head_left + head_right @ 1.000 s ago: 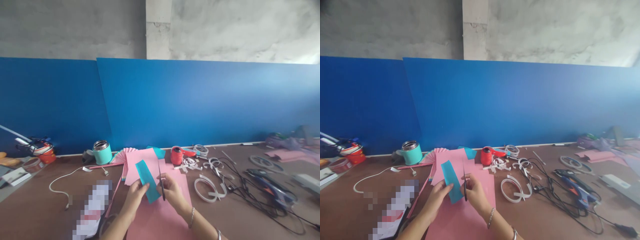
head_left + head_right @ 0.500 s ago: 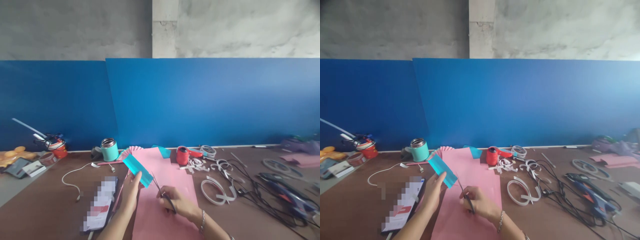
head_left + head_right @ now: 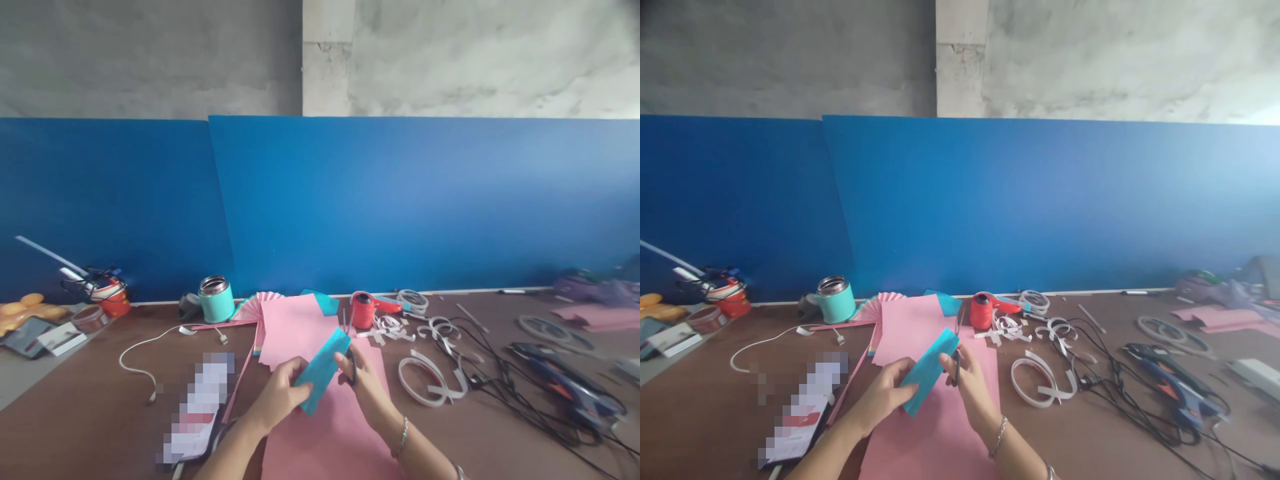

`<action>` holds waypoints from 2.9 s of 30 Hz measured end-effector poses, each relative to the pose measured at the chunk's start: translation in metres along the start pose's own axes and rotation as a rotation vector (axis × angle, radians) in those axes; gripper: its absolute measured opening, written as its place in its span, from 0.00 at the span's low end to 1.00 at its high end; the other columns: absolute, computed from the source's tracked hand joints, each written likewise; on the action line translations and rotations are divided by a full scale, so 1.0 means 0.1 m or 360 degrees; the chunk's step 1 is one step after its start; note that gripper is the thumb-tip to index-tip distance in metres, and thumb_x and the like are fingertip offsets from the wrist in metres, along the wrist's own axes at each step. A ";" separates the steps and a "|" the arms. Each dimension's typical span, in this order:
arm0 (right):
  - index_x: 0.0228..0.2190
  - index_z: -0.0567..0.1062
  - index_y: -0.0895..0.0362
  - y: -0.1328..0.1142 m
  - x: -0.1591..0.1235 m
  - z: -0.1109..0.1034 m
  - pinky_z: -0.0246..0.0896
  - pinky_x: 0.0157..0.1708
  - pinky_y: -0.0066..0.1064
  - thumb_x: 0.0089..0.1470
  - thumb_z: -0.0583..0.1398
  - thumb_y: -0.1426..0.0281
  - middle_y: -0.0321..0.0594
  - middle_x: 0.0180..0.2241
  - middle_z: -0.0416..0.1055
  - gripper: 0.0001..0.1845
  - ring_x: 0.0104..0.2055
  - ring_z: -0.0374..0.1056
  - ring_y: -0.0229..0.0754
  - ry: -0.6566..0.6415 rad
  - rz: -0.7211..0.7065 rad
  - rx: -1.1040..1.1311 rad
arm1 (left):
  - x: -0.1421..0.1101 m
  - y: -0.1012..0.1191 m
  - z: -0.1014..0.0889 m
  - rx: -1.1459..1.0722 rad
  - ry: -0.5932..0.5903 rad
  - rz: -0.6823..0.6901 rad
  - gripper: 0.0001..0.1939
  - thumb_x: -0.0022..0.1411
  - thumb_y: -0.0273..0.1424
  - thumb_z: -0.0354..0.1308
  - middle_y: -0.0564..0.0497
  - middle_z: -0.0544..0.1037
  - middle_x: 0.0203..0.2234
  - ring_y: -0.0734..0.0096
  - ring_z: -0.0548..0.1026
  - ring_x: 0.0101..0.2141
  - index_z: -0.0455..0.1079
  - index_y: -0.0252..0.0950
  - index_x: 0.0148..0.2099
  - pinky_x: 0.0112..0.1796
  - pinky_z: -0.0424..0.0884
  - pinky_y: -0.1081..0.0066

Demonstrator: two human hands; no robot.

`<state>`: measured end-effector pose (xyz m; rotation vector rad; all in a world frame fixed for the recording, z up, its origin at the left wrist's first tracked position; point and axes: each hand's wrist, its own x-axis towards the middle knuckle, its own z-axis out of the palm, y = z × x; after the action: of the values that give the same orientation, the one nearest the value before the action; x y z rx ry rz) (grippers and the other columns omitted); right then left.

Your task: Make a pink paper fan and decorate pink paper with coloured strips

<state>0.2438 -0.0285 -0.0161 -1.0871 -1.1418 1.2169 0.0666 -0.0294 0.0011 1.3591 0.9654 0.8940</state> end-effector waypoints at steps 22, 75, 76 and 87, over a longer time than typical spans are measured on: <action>0.38 0.69 0.54 -0.02 0.08 -0.06 0.62 0.31 0.28 0.34 0.67 0.69 0.32 0.31 0.65 0.24 0.30 0.63 0.35 0.0402 0.0092 0.0645 | 0.09 -0.18 -0.21 -0.0877 -0.0097 0.0068 0.23 0.47 0.42 0.67 0.50 0.74 0.39 0.69 0.73 0.36 0.70 0.41 0.45 0.38 0.67 0.69; 0.38 0.78 0.60 0.00 -0.11 0.00 0.44 0.11 0.19 0.44 0.60 0.68 0.31 0.16 0.67 0.16 0.13 0.54 0.28 -0.0702 0.0419 -0.0665 | 0.15 -0.19 -0.20 -0.0422 0.0742 0.0128 0.10 0.50 0.35 0.59 0.56 0.72 0.24 0.69 0.72 0.28 0.64 0.37 0.34 0.32 0.69 0.69; 0.38 0.78 0.60 0.01 -0.10 0.00 0.44 0.11 0.18 0.45 0.60 0.68 0.32 0.16 0.67 0.17 0.13 0.54 0.28 -0.0704 0.0426 -0.0662 | 0.15 -0.20 -0.20 -0.0423 0.0749 0.0125 0.11 0.50 0.35 0.59 0.55 0.72 0.24 0.69 0.72 0.27 0.64 0.37 0.34 0.32 0.69 0.69; 0.37 0.78 0.60 -0.04 -0.12 0.02 0.45 0.12 0.18 0.44 0.61 0.68 0.32 0.16 0.67 0.16 0.15 0.57 0.28 -0.0700 0.0416 -0.0651 | 0.16 -0.22 -0.21 -0.0414 0.0769 0.0101 0.13 0.49 0.36 0.60 0.53 0.75 0.27 0.66 0.73 0.30 0.66 0.36 0.36 0.34 0.69 0.68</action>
<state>0.2423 -0.0403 -0.0123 -1.3427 -1.6774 1.5157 0.0520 -0.0074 -0.0212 0.9730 1.1241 1.3848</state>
